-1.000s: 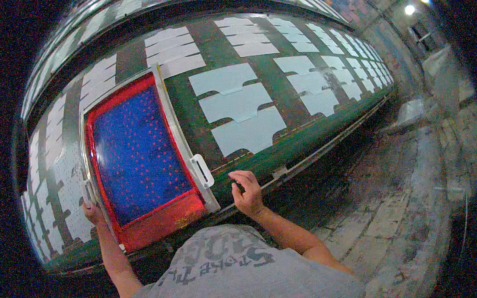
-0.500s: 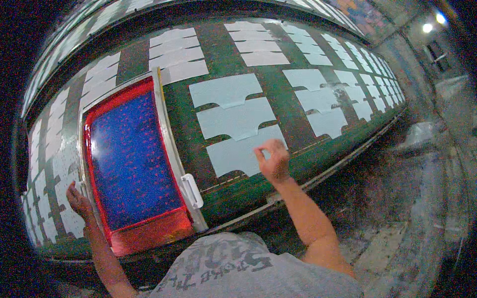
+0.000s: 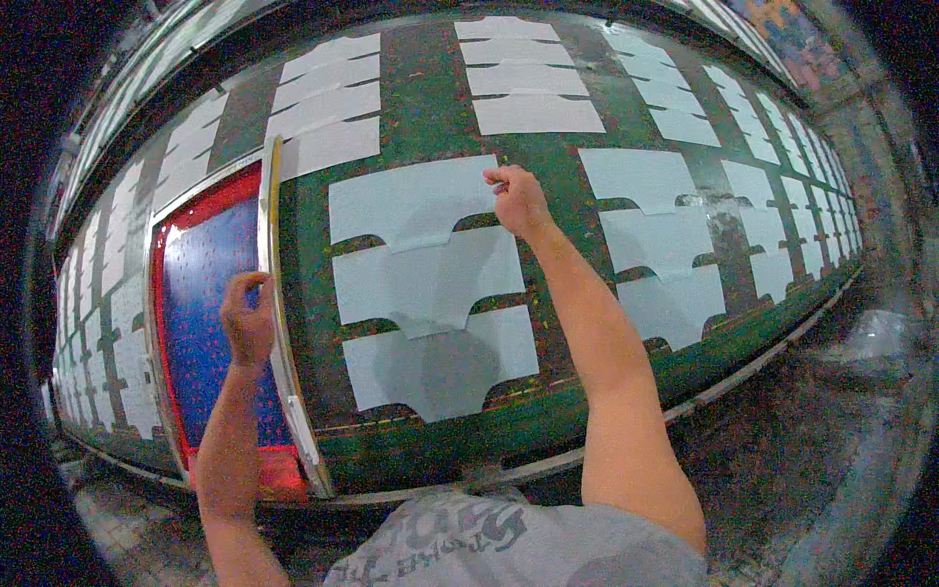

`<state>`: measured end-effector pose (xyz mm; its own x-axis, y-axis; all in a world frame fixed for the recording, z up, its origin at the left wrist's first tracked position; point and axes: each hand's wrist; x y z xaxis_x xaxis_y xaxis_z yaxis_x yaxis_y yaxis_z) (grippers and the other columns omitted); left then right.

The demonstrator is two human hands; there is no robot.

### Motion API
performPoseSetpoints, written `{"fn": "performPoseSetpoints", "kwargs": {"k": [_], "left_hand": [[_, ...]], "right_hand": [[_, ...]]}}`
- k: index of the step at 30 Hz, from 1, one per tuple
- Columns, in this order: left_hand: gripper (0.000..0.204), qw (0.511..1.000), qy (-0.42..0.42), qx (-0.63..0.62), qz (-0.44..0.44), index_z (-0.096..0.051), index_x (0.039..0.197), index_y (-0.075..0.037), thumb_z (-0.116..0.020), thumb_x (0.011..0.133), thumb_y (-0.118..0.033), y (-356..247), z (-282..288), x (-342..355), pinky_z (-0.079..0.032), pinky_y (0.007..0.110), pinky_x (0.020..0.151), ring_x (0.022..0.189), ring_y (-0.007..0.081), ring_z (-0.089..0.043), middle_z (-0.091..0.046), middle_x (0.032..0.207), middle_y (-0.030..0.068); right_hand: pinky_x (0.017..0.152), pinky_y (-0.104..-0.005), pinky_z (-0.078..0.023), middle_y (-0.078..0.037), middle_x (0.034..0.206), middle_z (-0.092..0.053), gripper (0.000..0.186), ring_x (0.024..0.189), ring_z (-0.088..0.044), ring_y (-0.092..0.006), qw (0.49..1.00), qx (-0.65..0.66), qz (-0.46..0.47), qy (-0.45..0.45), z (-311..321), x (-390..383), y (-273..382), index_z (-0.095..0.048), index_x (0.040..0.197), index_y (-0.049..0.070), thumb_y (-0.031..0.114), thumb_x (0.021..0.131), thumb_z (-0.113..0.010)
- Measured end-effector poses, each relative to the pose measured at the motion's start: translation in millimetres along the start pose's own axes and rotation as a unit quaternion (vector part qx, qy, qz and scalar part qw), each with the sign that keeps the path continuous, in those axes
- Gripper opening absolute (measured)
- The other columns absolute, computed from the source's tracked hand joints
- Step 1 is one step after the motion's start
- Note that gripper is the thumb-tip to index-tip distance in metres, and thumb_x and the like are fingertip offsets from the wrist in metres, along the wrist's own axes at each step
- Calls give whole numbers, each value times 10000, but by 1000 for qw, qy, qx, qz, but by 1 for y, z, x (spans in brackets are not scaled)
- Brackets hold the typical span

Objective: The person repeatedly places white paper sheets onto a green work surface, then uses a red-framed screen with a blue mesh to apply red dots onto the paper. The person aligns the screen, presses down with a squeegee, and lifts the screen to reveal the printed pattern. This cycle repeats across multiple sheets.

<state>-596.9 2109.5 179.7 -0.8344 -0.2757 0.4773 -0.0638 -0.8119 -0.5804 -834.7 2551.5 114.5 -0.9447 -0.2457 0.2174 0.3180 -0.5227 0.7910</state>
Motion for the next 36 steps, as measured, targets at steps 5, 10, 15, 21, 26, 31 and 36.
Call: {"fn": "performPoseSetpoints", "kwargs": {"k": [5, 10, 15, 21, 26, 31, 36], "left_hand": [[126, 997, 70, -33, -3, -755, 1047, -14, -789, 927, -22, -42, -72, 5, -555, 431, 956, 1030, 337, -726, -761, 1048, 140], [248, 994, 110, -19, -8, -732, 1162, -12, -770, 918, -34, -39, -115, 15, -537, 465, 1008, 1107, 367, -697, -748, 1109, 148], [358, 995, 77, 56, -27, -706, 1276, -13, -753, 924, -59, -13, -139, 31, -504, 489, 1091, 1205, 393, -657, -730, 1240, 169], [343, 992, 54, 92, -70, -723, 1261, -31, -758, 921, -59, 19, -161, 66, -502, 484, 1098, 1217, 381, -657, -740, 1265, 151], [142, 993, 33, 78, -82, -786, 1025, -68, -823, 897, -117, 31, -177, 86, -523, 467, 1023, 1121, 346, -679, -767, 1149, 91], [124, 991, 1, 103, -85, -769, 891, -70, -859, 877, -154, 31, -186, 94, -518, 463, 946, 1008, 334, -667, -741, 1026, 80], [136, 992, 1, 112, -56, -753, 893, -73, -849, 895, -169, 34, -191, 99, -510, 463, 920, 973, 337, -659, -725, 992, 78]], "right_hand": [[851, -332, -601, -67, 1249, -740, 577, 1045, -710, -173, 973, 172, -143, 57, 21, 38, -24, -718, 1407, 12, -147, 908, -476], [929, -413, -594, -127, 1413, -688, 377, 1261, -667, -309, 885, -462, 56, -6, 48, 44, -46, -763, 1337, 72, 51, 988, -622], [952, -450, -589, -131, 1354, -672, 310, 1296, -626, -354, 729, -660, 156, 90, 47, 29, -36, -774, 1251, 83, 230, 988, -702], [937, -487, -600, -130, 1195, -726, 273, 1200, -684, -365, 919, -374, 94, 80, 35, 49, -6, -793, 1081, 79, 314, 942, -788], [947, -500, -600, -140, 1116, -742, 303, 1145, -711, -366, 934, -346, 41, 79, 13, 82, -11, -784, 1031, 79, 360, 922, -817], [932, -510, -600, -139, 1011, -747, 289, 1080, -736, -375, 921, -349, 47, 163, 19, 90, -18, -777, 1034, 84, 360, 952, -798], [897, -503, -600, -131, 1048, -743, 237, 1057, -739, -369, 962, -246, 82, 91, 22, 89, -25, -777, 1026, 85, 312, 959, -784]]}}
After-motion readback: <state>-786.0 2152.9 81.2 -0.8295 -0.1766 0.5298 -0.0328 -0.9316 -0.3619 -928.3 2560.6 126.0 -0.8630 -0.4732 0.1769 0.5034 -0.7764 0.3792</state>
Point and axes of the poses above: each hand's wrist, its own x-axis towards the middle knuckle, its own z-axis out of the back of the hand, y = z × x
